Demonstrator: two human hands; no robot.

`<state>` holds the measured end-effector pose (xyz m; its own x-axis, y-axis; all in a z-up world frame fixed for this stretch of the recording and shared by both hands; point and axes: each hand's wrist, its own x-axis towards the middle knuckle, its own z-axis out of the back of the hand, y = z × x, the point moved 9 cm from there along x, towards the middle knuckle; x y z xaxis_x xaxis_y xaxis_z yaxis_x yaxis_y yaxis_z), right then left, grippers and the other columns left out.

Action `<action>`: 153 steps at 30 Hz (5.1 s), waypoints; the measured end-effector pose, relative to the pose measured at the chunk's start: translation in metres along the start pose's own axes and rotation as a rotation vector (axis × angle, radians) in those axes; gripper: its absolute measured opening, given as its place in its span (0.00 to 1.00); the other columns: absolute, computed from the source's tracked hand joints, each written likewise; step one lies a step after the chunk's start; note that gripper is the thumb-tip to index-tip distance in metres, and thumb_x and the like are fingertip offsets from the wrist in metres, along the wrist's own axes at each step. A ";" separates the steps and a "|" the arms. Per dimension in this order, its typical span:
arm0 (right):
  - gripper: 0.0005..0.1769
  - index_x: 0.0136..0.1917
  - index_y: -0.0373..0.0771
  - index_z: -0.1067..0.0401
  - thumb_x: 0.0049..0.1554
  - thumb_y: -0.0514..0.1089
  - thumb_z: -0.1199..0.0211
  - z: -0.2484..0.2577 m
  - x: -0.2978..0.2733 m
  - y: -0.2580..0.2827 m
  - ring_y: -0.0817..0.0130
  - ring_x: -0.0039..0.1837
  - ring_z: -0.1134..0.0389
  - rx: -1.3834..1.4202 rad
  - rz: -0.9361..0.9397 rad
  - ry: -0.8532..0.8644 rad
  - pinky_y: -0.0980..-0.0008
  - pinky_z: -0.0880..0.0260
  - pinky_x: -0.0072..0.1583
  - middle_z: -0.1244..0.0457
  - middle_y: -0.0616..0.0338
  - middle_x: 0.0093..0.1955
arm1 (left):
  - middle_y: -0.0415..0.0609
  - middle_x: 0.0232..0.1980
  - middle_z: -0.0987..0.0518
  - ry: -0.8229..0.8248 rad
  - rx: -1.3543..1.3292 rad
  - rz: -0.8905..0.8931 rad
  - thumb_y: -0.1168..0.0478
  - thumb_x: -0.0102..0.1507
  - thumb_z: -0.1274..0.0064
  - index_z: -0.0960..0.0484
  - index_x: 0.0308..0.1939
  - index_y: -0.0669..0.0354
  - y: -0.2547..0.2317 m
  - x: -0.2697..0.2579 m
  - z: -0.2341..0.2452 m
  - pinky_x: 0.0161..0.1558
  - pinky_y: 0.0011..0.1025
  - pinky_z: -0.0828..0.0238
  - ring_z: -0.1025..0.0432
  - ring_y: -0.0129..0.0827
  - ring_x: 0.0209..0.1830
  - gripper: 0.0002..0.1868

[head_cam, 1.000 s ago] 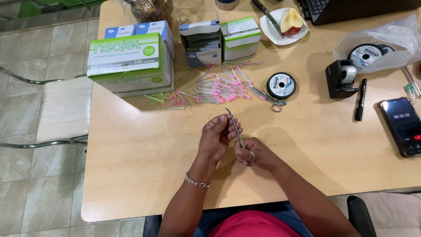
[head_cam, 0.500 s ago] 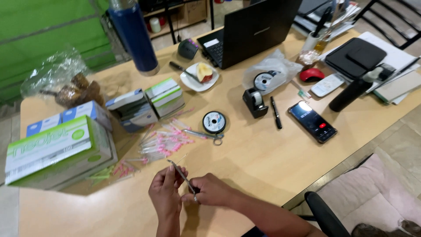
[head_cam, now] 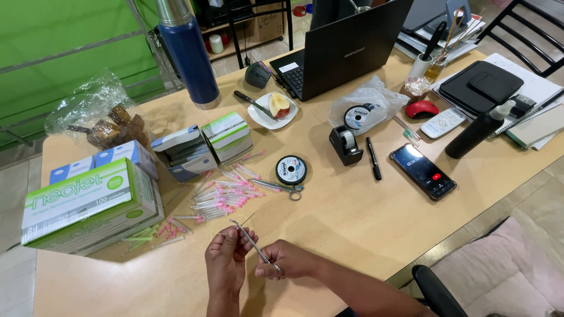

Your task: The person sits at a desk and assembles medical supplies by threading a thin filament through a small plastic tube. They use hemostats to grip the filament and pull it through the tube, then cut the filament with scissors. The process is repeated with additional tubes and filament.

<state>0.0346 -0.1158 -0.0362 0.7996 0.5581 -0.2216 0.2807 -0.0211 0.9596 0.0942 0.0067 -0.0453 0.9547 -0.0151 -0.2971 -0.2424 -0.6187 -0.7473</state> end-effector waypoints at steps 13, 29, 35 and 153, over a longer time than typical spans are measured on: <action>0.45 0.63 0.46 0.36 0.40 0.68 0.27 0.015 -0.046 0.072 0.57 0.65 0.37 -0.966 -0.364 -0.119 0.62 0.37 0.64 0.40 0.55 0.65 | 0.60 0.50 0.18 0.015 -0.132 -0.094 0.58 0.67 0.47 0.20 0.49 0.67 -0.014 0.011 0.008 0.61 0.47 0.22 0.22 0.50 0.52 0.14; 0.39 0.72 0.48 0.43 0.48 0.31 0.43 0.176 -0.110 0.035 0.54 0.75 0.48 -1.227 -0.590 -0.521 0.55 0.32 0.62 0.49 0.55 0.75 | 0.48 0.45 0.17 0.081 -0.291 0.103 0.53 0.66 0.43 0.21 0.47 0.57 0.012 0.002 -0.006 0.53 0.38 0.20 0.21 0.36 0.46 0.13; 0.07 0.47 0.50 0.16 0.53 0.47 0.25 0.090 -0.063 0.092 0.70 0.46 0.28 -0.612 0.306 -0.724 0.74 0.31 0.47 0.27 0.63 0.49 | 0.43 0.43 0.16 0.178 -0.317 0.205 0.55 0.72 0.51 0.17 0.49 0.51 0.053 0.001 -0.028 0.55 0.39 0.20 0.19 0.34 0.45 0.10; 0.10 0.53 0.33 0.22 0.63 0.43 0.36 0.042 0.014 0.061 0.70 0.47 0.28 0.105 0.177 -0.392 0.74 0.28 0.48 0.30 0.55 0.41 | 0.54 0.32 0.15 0.215 0.090 0.306 0.68 0.58 0.34 0.17 0.40 0.69 0.001 -0.023 -0.019 0.34 0.23 0.21 0.17 0.34 0.30 0.09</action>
<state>0.0847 -0.1439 0.0118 0.9755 0.1821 -0.1236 0.1573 -0.1839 0.9703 0.0756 -0.0081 -0.0278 0.8479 -0.3585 -0.3905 -0.5269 -0.4884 -0.6956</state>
